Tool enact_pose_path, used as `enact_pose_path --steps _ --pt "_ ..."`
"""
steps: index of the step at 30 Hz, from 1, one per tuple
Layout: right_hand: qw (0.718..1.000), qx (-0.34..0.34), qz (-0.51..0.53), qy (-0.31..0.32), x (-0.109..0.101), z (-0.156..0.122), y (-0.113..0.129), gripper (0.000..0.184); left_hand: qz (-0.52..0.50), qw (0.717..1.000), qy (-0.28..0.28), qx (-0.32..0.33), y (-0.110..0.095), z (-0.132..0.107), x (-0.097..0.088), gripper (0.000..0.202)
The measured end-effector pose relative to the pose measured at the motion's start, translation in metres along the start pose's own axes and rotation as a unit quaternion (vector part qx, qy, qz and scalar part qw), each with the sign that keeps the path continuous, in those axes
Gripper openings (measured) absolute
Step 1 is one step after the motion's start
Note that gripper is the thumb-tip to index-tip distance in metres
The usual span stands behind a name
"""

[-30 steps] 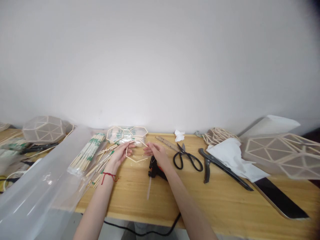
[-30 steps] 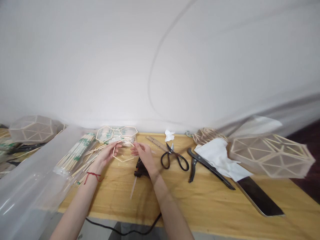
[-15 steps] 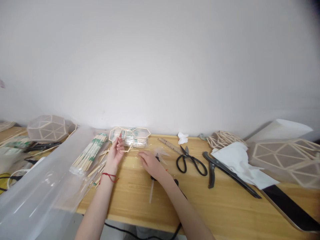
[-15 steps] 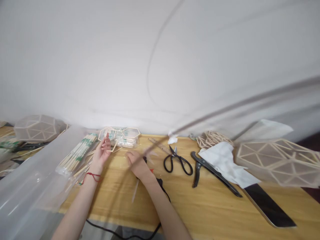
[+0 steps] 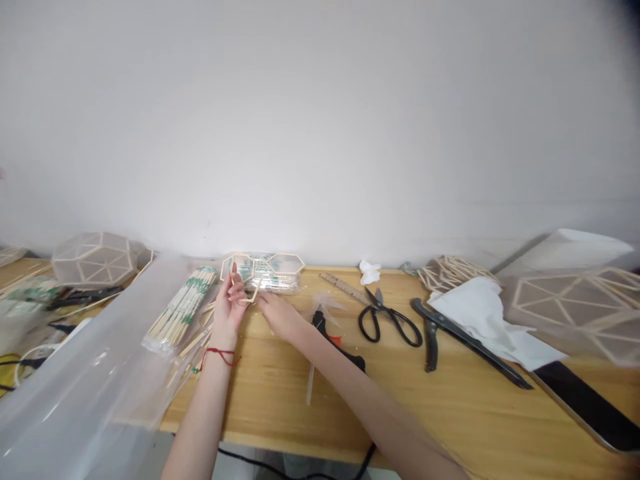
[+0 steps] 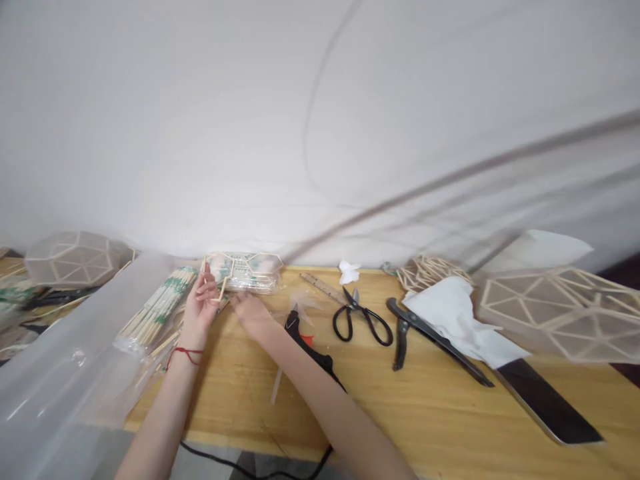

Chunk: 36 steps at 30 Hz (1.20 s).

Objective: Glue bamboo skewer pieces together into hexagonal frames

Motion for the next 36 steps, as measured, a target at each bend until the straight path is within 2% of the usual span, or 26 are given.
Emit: enact_pose_path --steps 2,7,10,12,13,14,15,17,19,21,23,26,30,36 --pt "0.994 -0.005 -0.107 0.031 0.005 0.014 0.01 0.029 -0.014 1.0 -0.007 -0.005 0.0 -0.001 0.002 0.04" --pt "0.99 -0.031 -0.133 0.047 0.009 0.018 0.025 0.028 -0.036 0.998 0.013 0.045 -0.006 -0.001 0.004 0.042" --pt "0.996 -0.046 -0.072 0.028 0.005 0.008 0.02 0.032 -0.019 0.998 0.013 0.059 -0.01 0.0 0.003 0.04" --pt "0.999 -0.029 0.039 -0.001 -0.005 0.001 0.011 0.03 0.002 0.998 0.014 0.06 -0.012 -0.001 0.004 0.038" --pt "0.993 0.0 0.116 -0.018 -0.011 -0.003 0.005 0.028 0.015 0.998 0.011 0.058 -0.012 -0.001 0.005 0.037" --pt "0.976 0.046 0.207 -0.044 -0.018 -0.007 -0.001 0.025 0.03 0.998 0.006 0.054 -0.012 -0.001 0.006 0.037" --pt "0.946 0.095 0.303 -0.066 -0.026 -0.012 -0.008 0.019 0.046 0.998 0.001 0.044 -0.011 -0.002 0.007 0.035" --pt "0.856 0.177 0.478 -0.089 -0.04 -0.023 -0.019 0.012 0.083 0.996 -0.01 0.007 -0.006 -0.003 0.009 0.03" --pt "0.762 0.228 0.599 -0.089 -0.053 -0.033 -0.028 0.022 0.127 0.991 -0.013 -0.033 0.003 -0.004 0.012 0.022" --pt "0.71 0.26 0.649 -0.084 -0.062 -0.041 -0.036 0.031 0.174 0.984 -0.002 -0.047 0.011 -0.005 0.012 0.017" --pt "0.687 0.28 0.666 -0.082 -0.067 -0.047 -0.044 0.036 0.221 0.974 0.025 -0.042 0.017 -0.005 0.011 0.017" --pt "0.669 0.302 0.676 -0.067 -0.064 -0.051 -0.055 0.041 0.277 0.958 0.065 -0.03 0.023 -0.005 0.007 0.022" --pt "0.675 0.312 0.668 -0.028 -0.051 -0.054 -0.061 0.04 0.32 0.944 0.072 -0.014 0.024 -0.005 0.002 0.026" --pt "0.674 0.294 0.677 -0.014 -0.037 -0.055 -0.063 0.039 0.362 0.931 0.052 0.003 0.025 -0.006 0.003 0.025"
Point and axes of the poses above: each hand's wrist, its own z-axis towards the middle knuckle, its own x-axis out of the palm, y = z × x, the point moved 2 cm from there along z, towards the middle knuckle, and after that the axes turned 14 degrees about x, right-handed, at the moved point
